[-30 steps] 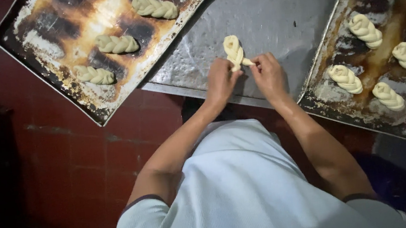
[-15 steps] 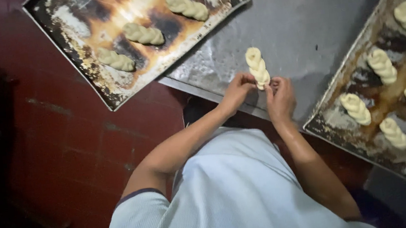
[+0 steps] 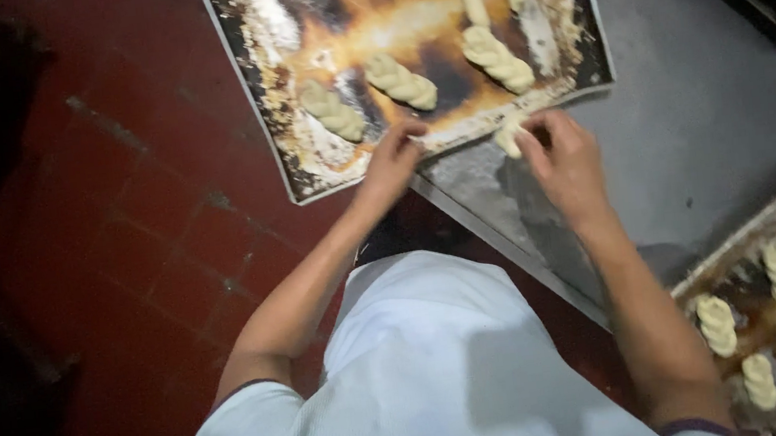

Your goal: Shaping pre-portioned dough strips into braided loaves and placing them on baking trays.

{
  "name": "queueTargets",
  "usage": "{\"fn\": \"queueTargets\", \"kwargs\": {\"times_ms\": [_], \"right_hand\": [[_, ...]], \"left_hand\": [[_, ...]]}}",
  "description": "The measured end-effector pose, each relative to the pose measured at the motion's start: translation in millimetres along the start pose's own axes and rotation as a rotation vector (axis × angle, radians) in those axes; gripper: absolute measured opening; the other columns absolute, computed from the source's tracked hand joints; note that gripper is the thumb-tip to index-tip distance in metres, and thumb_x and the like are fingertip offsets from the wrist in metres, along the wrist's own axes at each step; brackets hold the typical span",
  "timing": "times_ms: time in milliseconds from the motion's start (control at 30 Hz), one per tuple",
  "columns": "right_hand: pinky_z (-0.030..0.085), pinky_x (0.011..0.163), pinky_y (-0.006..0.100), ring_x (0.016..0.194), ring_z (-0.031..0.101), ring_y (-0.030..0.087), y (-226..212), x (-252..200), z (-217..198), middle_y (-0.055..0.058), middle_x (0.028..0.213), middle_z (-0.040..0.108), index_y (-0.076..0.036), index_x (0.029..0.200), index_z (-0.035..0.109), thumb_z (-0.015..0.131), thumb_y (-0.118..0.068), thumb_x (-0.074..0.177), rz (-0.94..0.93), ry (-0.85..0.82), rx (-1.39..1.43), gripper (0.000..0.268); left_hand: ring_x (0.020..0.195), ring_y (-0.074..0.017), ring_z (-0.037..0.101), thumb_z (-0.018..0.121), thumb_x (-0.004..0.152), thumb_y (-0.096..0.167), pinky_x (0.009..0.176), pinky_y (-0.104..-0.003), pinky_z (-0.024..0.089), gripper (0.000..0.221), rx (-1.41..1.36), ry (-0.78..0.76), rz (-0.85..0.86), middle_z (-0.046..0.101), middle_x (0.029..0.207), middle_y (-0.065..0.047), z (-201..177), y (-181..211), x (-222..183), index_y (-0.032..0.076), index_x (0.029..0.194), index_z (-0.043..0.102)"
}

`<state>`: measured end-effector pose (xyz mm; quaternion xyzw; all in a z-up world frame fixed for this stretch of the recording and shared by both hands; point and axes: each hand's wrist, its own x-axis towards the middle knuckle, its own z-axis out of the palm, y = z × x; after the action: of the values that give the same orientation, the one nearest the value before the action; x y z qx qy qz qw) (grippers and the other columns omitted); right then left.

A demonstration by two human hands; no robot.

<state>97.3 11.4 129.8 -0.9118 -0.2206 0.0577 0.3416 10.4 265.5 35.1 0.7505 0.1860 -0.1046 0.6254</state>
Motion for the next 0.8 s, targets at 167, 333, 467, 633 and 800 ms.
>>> {"fn": "queueTargets", "kwargs": {"times_ms": [167, 333, 467, 633, 800], "right_hand": [[0.059, 0.087, 0.037, 0.100, 0.066, 0.023, -116.3, 113.2, 75.7, 0.017, 0.105, 0.069, -0.002, 0.116, 0.064, 0.072, 0.003, 0.098, -0.029, 0.194, 0.712, 0.020], [0.057, 0.085, 0.030, 0.099, 0.071, 0.021, -128.4, 196.1, 200.2, 0.008, 0.109, 0.073, -0.009, 0.113, 0.066, 0.063, -0.008, 0.098, 0.097, 0.015, 0.588, 0.015], [0.058, 0.080, 0.036, 0.100, 0.073, 0.022, -117.8, 208.2, 177.3, 0.006, 0.115, 0.076, -0.011, 0.118, 0.073, 0.057, -0.027, 0.104, 0.090, -0.100, 0.251, 0.027], [0.056, 0.085, 0.041, 0.100, 0.068, 0.028, -7.1, 231.5, 127.9, 0.011, 0.108, 0.072, -0.006, 0.114, 0.072, 0.058, -0.014, 0.104, 0.165, 0.172, 0.042, 0.019], [0.054, 0.075, 0.044, 0.073, 0.066, 0.025, -29.2, 271.4, 94.3, 0.012, 0.082, 0.075, 0.000, 0.089, 0.079, 0.056, -0.008, 0.105, 0.169, 0.166, -0.081, 0.029]], "left_hand": [[0.110, -0.0278, 0.061, 0.054, 0.100, 0.009, 0.100, -0.044, 0.049, 0.025, -0.184, 0.459, 0.202, 0.067, 0.112, -0.019, -148.7, 45.8, 32.3, 0.004, 0.121, 0.067], [0.109, -0.0196, 0.062, 0.052, 0.098, 0.007, 0.095, -0.031, 0.051, 0.022, -0.065, 0.550, 0.256, 0.066, 0.116, -0.007, -215.1, 109.5, 58.6, 0.009, 0.117, 0.064], [0.123, -0.0250, 0.062, 0.051, 0.102, 0.005, 0.108, -0.037, 0.053, 0.031, 0.026, 0.427, 0.243, 0.064, 0.133, -0.010, -196.3, 100.9, 134.0, 0.009, 0.131, 0.061], [0.106, -0.0319, 0.065, 0.050, 0.097, 0.021, 0.090, -0.039, 0.052, 0.031, 0.122, 0.329, 0.267, 0.068, 0.109, -0.015, -101.6, 76.9, 297.7, 0.007, 0.115, 0.070], [0.090, -0.0417, 0.057, 0.064, 0.095, 0.022, 0.062, -0.049, 0.049, 0.022, 0.605, 0.488, 0.412, 0.057, 0.095, -0.018, -47.4, 61.9, 375.6, 0.000, 0.094, 0.062]]}}
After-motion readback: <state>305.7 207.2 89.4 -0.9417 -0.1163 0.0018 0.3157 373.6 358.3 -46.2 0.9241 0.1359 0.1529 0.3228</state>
